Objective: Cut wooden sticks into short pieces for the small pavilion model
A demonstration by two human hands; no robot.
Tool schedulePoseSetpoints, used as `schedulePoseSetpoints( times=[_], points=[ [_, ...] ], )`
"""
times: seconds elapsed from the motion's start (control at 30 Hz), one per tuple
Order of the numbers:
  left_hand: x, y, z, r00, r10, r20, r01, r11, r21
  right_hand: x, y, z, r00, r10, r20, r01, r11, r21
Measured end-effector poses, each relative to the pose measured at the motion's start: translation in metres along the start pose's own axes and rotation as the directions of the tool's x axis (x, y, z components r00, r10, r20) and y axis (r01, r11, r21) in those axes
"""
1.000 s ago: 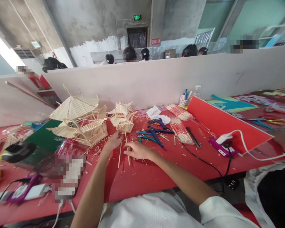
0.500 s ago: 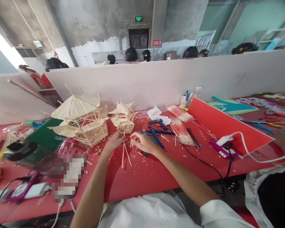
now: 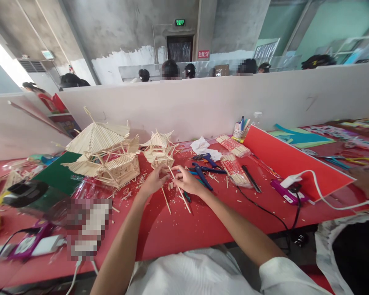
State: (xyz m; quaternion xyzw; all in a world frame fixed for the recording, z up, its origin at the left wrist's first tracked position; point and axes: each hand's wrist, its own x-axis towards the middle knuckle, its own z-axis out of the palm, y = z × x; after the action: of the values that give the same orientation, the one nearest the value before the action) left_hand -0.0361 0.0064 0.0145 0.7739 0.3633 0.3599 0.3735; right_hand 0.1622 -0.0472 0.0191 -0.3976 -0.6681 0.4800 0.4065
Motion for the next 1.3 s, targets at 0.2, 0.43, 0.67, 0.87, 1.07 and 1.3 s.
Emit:
schedulePoseSetpoints(
  times=[0.2,0.43,0.67,0.87,1.07,1.3],
  points=[
    [-0.005,-0.012,-0.007,0.975,0.050,0.217,-0.130,0.920,0.370,-0.002,-0.005,-0.010,0.996,0.083,0.013,-0.083,0.996,-0.028],
    [-0.005,-0.018,-0.003,0.955,0.014,0.297,-0.135,0.911,0.389,-0.003,-0.006,-0.010,0.996,0.085,0.025,-0.084,0.995,-0.058],
    [-0.005,-0.010,-0.005,0.968,0.044,0.249,-0.136,0.920,0.367,-0.001,-0.001,-0.012,0.996,0.093,-0.011,-0.093,0.996,-0.018],
    [-0.005,0.010,-0.004,0.987,0.122,0.106,-0.144,0.960,0.240,0.001,0.004,-0.012,0.997,0.069,-0.027,-0.068,0.997,0.031],
    [-0.005,0.024,0.006,0.991,0.131,0.030,-0.132,0.991,0.013,0.003,0.002,-0.008,0.998,0.013,-0.062,-0.005,0.991,0.131],
    [-0.004,0.025,0.009,0.979,0.188,-0.076,-0.184,0.982,0.051,0.007,0.006,-0.009,0.998,0.013,-0.058,-0.004,0.989,0.148]
  ],
)
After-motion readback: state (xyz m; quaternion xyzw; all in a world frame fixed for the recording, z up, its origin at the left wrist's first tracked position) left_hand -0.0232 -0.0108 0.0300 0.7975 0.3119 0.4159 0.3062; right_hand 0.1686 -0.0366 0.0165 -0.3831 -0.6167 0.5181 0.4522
